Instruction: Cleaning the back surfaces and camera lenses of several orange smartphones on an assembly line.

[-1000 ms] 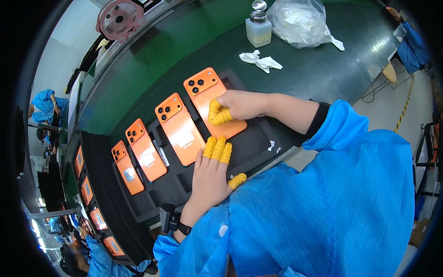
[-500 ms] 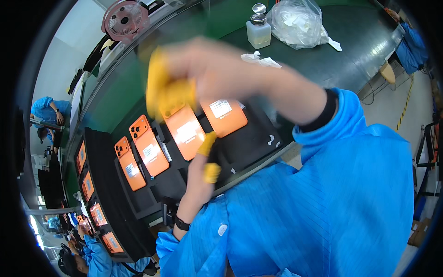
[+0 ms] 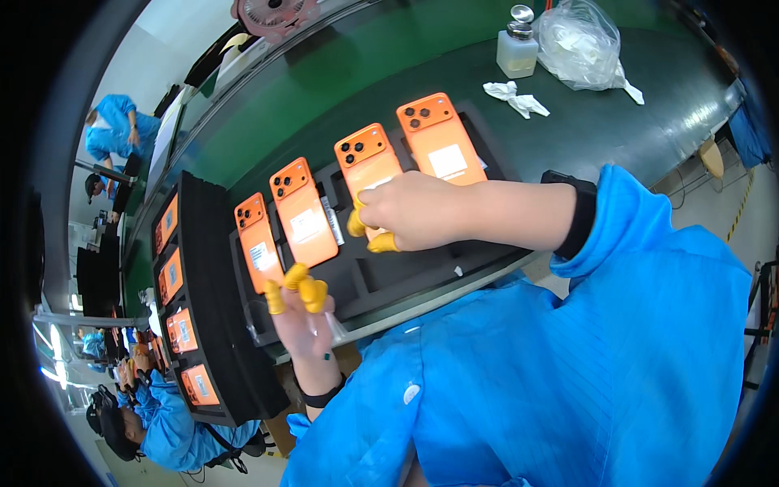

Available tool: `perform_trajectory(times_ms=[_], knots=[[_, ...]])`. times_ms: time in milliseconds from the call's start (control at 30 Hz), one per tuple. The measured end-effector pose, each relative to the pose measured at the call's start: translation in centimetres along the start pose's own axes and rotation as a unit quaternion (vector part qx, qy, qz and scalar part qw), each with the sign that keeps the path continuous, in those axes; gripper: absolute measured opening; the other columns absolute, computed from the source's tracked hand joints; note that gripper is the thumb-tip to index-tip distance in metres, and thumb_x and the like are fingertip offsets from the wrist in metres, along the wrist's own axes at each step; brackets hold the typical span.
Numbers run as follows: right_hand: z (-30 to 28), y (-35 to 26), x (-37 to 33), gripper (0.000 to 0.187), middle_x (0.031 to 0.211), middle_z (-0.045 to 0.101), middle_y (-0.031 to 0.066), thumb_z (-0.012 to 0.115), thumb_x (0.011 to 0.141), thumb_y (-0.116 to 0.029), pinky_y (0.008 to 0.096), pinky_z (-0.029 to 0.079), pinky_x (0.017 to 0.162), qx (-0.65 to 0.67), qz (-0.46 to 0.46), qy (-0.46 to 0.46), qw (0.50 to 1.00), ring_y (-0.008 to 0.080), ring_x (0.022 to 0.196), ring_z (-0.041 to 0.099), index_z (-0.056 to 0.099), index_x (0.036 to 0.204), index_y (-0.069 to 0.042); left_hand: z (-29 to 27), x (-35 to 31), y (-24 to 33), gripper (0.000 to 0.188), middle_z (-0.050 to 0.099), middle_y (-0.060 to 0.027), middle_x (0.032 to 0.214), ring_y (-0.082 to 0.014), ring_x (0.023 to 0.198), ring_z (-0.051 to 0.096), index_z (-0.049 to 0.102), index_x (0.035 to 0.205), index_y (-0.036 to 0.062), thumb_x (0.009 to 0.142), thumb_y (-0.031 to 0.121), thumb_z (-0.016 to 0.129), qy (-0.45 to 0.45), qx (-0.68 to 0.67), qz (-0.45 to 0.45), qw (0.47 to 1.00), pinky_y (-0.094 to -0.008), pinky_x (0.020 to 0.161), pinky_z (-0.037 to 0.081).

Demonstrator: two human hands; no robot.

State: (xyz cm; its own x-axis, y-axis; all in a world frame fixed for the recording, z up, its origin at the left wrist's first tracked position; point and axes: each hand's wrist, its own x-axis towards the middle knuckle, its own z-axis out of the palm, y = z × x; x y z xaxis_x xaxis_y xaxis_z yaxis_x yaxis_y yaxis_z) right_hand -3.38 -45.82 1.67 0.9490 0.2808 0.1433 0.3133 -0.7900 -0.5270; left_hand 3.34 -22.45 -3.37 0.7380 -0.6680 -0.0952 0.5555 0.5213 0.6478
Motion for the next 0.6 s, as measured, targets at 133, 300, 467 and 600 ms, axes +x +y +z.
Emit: perform_trajectory(times_ms=[133,300,467,600], knots=[[4.3,1.0,1.5,0.023,0.089,0.051,0.0098,0.058,0.074,-0.02,0.0378,0.047,0.064,-0.141,-0.02,-0.049,0.989,0.0265,0.078,0.057,0.059,0.094,-0.008,0.5,-0.6,-1.6,0.03,0.059,-0.0066,0.084,-0.0098,0.071,0.054,0.053,0.107,0.0005,0.084,0.02,0.054,0.031,0.219,0.023,0.975,-0.0192,0.06,0.041],[4.7,1.5,1.8,0.019,0.088,0.051,0.0093,0.059,0.074,-0.019,0.0367,0.047,0.066,-0.115,-0.016,-0.048,0.992,0.0253,0.079,0.057,0.061,0.091,-0.01,0.4,-0.2,-2.2,0.053,0.058,-0.0069,0.097,-0.0112,0.082,0.056,0.045,0.117,0.0021,0.082,0.041,0.053,-0.03,0.231,0.016,0.972,-0.0185,0.065,0.043],[4.4,2.3,1.9,0.016,0.085,0.052,0.0087,0.06,0.073,-0.018,0.0351,0.046,0.067,-0.047,0.006,-0.054,0.997,0.0247,0.078,0.056,0.064,0.087,-0.011,0.4,0.7,-2.5,0.051,0.054,-0.0064,0.101,-0.0118,0.088,0.053,0.043,0.118,0.002,0.079,0.028,0.062,-0.073,0.215,0.038,0.973,-0.0215,0.072,0.044],[4.2,3.8,1.8,0.014,0.082,0.057,0.0066,0.06,0.076,-0.016,0.0296,0.045,0.068,0.102,0.015,-0.033,0.994,0.0197,0.077,0.057,0.064,0.086,-0.009,1.3,1.1,-3.7,0.04,0.055,-0.0061,0.098,-0.011,0.087,0.053,0.046,0.114,0.0001,0.077,0.0,0.061,-0.043,0.342,0.02,0.938,-0.0236,0.074,0.045]])
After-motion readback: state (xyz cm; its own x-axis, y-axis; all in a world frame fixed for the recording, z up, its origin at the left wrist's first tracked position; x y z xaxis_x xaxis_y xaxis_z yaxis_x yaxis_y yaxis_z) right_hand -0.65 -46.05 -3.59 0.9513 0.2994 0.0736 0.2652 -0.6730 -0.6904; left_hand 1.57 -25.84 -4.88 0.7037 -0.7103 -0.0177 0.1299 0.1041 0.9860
